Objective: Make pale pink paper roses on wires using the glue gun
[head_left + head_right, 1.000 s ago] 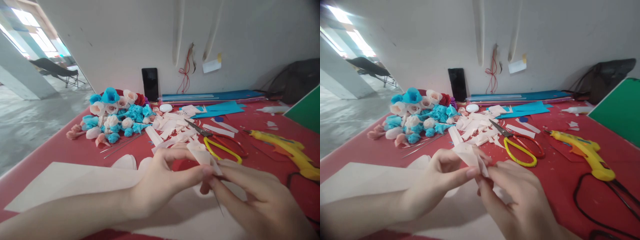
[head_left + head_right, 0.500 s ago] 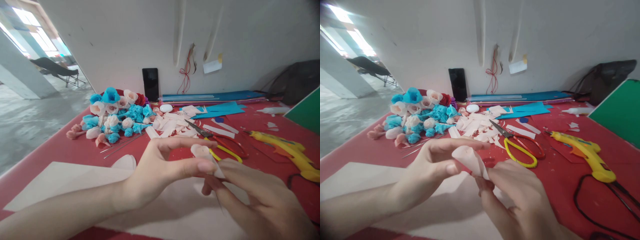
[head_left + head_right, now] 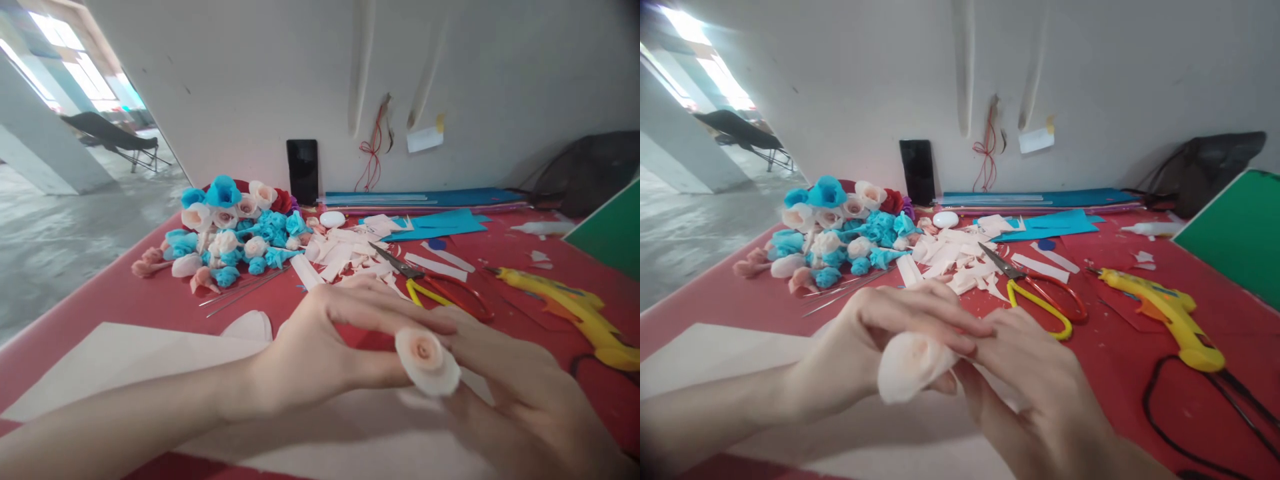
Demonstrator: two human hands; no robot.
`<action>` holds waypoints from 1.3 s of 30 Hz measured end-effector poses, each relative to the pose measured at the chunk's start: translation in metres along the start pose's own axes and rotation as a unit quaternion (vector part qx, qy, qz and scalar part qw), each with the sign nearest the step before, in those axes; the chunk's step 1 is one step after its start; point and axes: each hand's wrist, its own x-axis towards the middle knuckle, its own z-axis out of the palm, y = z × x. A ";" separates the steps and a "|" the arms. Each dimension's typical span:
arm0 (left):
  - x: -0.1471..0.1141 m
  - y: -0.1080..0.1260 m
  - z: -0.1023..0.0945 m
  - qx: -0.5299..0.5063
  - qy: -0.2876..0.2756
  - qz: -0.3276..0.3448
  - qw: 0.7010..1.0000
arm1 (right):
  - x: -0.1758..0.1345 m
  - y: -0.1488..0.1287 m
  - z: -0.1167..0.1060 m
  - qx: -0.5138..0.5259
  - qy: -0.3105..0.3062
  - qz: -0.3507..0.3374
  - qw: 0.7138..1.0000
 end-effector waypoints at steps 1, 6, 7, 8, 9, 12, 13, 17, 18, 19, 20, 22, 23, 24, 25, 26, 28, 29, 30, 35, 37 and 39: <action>0.001 0.000 -0.001 0.041 -0.003 0.041 0.998 | 0.003 0.002 0.000 0.007 -0.011 -0.013 1.000; 0.003 0.000 -0.007 0.221 -0.016 0.171 0.960 | 0.005 0.016 -0.001 0.024 -0.018 -0.079 0.996; 0.002 0.000 -0.007 0.238 -0.018 0.179 0.954 | 0.004 0.018 -0.001 0.022 -0.021 -0.083 0.996; 0.002 0.000 -0.008 0.251 -0.020 0.184 0.950 | 0.004 0.019 -0.002 0.019 -0.023 -0.084 0.996; 0.002 0.000 -0.008 0.259 -0.024 0.186 0.947 | 0.004 0.019 -0.003 0.015 -0.029 -0.085 0.996; 0.000 0.000 -0.008 0.269 -0.032 0.186 0.944 | 0.003 0.017 -0.004 0.007 -0.039 -0.092 0.995; 0.000 0.000 -0.009 0.267 -0.032 0.187 0.945 | 0.002 0.017 -0.005 0.003 -0.039 -0.091 0.995; -0.001 0.001 -0.009 0.247 -0.043 0.196 0.948 | -0.001 0.017 -0.004 -0.016 -0.036 -0.067 0.997; -0.001 0.001 -0.009 0.247 -0.045 0.201 0.947 | -0.002 0.017 -0.003 -0.021 -0.035 -0.060 0.997; -0.001 0.000 -0.009 0.252 -0.042 0.203 0.945 | -0.002 0.017 -0.003 -0.025 -0.034 -0.055 0.998; -0.001 0.000 -0.008 0.257 -0.036 0.204 0.944 | -0.002 0.016 -0.002 -0.029 -0.031 -0.048 0.998; 0.000 -0.001 -0.007 0.260 -0.014 0.202 0.944 | -0.003 0.015 -0.001 -0.041 -0.022 -0.033 0.998; 0.000 -0.001 -0.006 0.261 -0.001 0.198 0.945 | -0.003 0.013 -0.001 -0.048 -0.015 -0.025 0.998; 0.000 -0.002 -0.005 0.261 0.009 0.191 0.946 | -0.003 0.012 -0.001 -0.056 -0.007 -0.018 0.998; 0.000 -0.001 -0.004 0.260 0.016 0.181 0.948 | -0.003 0.010 -0.001 -0.063 0.000 -0.014 0.998; -0.001 -0.001 -0.004 0.257 0.021 0.171 0.951 | -0.003 0.009 -0.001 -0.067 0.006 -0.012 0.998; -0.001 0.001 -0.003 0.244 0.023 0.145 0.959 | -0.004 0.005 -0.002 -0.064 0.002 -0.024 0.998; -0.001 0.002 -0.002 0.233 0.021 0.129 0.964 | -0.004 0.004 -0.003 -0.059 -0.004 -0.030 0.998; -0.001 0.003 -0.001 0.219 0.019 0.115 0.969 | -0.005 0.002 -0.004 -0.051 -0.010 -0.032 0.998; -0.001 0.005 0.002 0.144 0.039 0.051 0.987 | -0.010 -0.001 -0.010 -0.017 -0.047 -0.014 0.999; -0.001 0.006 0.003 0.105 0.037 0.016 0.994 | -0.010 -0.002 -0.012 -0.015 -0.062 -0.021 0.998; -0.001 0.006 0.004 0.067 0.033 -0.018 0.997 | -0.008 -0.002 -0.012 -0.010 -0.064 -0.021 0.998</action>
